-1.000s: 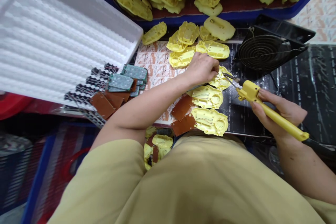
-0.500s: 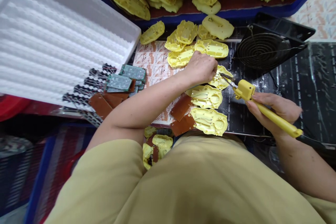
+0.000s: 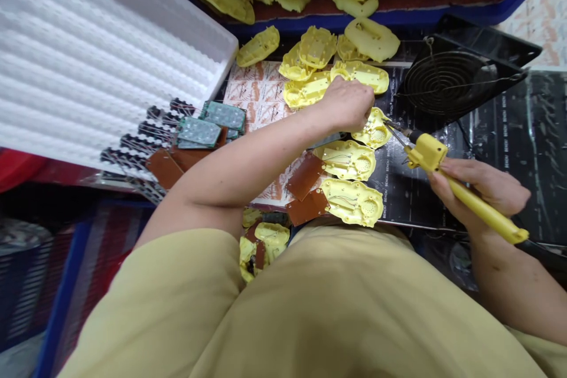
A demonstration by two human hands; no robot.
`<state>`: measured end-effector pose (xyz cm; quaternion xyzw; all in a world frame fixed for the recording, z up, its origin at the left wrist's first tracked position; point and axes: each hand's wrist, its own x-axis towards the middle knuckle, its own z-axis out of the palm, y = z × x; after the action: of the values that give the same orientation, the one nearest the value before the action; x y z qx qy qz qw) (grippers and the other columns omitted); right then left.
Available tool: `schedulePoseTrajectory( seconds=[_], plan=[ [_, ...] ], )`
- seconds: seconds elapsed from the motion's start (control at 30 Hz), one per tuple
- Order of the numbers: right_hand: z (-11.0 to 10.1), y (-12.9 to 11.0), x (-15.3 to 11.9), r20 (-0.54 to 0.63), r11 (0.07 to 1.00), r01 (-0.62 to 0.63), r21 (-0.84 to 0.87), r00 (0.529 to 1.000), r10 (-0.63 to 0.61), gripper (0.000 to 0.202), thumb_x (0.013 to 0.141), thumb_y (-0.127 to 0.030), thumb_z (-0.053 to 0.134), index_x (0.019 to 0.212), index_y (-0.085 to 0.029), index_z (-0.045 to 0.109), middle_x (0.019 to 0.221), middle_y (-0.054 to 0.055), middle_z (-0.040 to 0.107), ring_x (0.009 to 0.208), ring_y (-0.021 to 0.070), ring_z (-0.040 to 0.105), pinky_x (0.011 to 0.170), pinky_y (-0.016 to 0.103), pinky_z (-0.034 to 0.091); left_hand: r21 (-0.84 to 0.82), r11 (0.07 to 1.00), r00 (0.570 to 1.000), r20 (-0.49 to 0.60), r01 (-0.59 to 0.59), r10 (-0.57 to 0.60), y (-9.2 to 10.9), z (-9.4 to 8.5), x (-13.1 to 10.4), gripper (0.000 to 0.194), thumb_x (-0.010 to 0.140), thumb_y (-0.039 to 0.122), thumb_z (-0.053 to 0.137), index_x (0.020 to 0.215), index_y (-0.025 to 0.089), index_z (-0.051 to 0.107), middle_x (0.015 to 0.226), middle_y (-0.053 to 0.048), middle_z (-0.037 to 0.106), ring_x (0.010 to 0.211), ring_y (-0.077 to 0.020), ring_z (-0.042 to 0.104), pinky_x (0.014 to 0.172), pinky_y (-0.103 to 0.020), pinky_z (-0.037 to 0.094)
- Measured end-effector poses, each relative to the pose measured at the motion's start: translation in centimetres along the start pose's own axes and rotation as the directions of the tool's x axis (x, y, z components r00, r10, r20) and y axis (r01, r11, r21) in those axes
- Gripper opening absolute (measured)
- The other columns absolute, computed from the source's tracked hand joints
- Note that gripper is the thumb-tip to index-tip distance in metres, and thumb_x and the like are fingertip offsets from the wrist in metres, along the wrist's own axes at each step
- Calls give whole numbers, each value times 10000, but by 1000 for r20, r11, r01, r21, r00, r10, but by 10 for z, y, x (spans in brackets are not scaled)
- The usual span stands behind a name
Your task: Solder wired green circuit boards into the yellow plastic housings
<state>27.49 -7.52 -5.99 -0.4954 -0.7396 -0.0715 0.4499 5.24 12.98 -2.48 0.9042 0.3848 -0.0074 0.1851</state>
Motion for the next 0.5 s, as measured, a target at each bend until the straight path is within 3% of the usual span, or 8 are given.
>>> schedulePoseTrajectory(
  seconds=[0.13,0.27,0.4,0.5],
  plan=[
    [5,-4,0,-19,999,14,34,1000,-13,214,880,-141,898,979,-250,742,917,11,839,755,224,821,633,290,672,48,999,1000,2,-14,14,-4,2,0,241,794,135,704,971,215,846,909,-64,787,1213,-328,691,1153,-482,463],
    [5,-6,-3,-20,1000,-13,-3,1000,13,213,905,-224,902,1072,-262,776,944,-8,844,744,202,817,659,275,683,80,996,1000,6,-28,27,-1,2,-2,320,824,171,663,1073,218,858,991,-58,813,1263,-330,690,1203,-516,445],
    [7,-5,-14,-49,991,-96,-95,995,91,538,932,-270,888,1434,-227,701,1079,37,848,852,191,833,796,250,687,77,997,999,28,13,-15,4,1,-6,313,851,179,633,1068,201,858,1086,-85,822,1288,-342,695,1210,-528,444],
    [10,-1,-25,-80,990,-128,-50,989,124,604,963,-340,859,1511,-204,645,1099,55,832,910,220,837,830,297,695,22,1000,999,31,6,-7,-6,-5,-14,336,907,235,616,1155,215,842,1166,-83,816,1299,-322,700,1224,-513,451]
  ],
)
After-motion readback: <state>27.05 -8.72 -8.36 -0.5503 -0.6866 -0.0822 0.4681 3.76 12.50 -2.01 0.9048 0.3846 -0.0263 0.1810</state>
